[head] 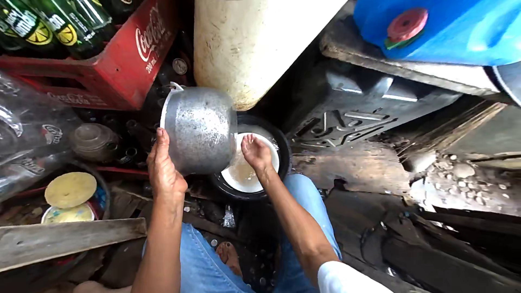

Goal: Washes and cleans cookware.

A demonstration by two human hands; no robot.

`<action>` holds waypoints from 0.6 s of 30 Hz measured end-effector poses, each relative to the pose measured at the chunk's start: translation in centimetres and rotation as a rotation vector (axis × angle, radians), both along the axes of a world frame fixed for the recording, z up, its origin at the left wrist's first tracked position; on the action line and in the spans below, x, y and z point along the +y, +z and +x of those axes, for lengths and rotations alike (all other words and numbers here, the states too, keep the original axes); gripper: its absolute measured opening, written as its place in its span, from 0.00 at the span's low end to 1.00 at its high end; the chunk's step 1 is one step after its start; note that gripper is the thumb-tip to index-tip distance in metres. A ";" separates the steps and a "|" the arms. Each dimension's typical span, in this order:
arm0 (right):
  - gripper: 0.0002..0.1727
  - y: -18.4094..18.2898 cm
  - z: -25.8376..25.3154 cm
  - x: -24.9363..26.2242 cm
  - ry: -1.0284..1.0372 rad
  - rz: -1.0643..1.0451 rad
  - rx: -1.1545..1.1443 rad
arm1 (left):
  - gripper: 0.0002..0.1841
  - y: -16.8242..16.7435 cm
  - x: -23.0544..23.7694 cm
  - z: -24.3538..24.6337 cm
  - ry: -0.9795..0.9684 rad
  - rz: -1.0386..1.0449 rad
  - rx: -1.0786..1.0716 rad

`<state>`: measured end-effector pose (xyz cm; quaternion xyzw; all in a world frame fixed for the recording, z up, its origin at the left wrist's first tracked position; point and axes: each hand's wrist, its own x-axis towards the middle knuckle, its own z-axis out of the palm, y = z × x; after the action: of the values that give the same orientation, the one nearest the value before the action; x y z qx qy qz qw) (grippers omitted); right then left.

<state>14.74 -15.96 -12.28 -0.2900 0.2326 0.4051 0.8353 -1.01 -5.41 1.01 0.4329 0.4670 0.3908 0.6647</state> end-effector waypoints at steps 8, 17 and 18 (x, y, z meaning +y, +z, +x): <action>0.37 10.1 -2.9 4.6 0.180 -0.447 -1.363 | 0.21 -0.7 -1.3 1.5 0.023 0.028 -0.106; 0.22 -6.5 -0.7 -3.5 0.246 -1.069 -0.914 | 0.21 -0.3 0.1 0.2 0.100 -0.120 -0.312; 0.21 -7.1 -0.1 -3.4 0.190 -1.095 -0.859 | 0.21 -0.3 0.0 0.3 0.103 -0.110 -0.305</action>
<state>14.64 -19.39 -19.41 -0.8222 0.0262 0.1505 0.5483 -0.71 -5.37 0.73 0.3072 0.4031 0.4594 0.7295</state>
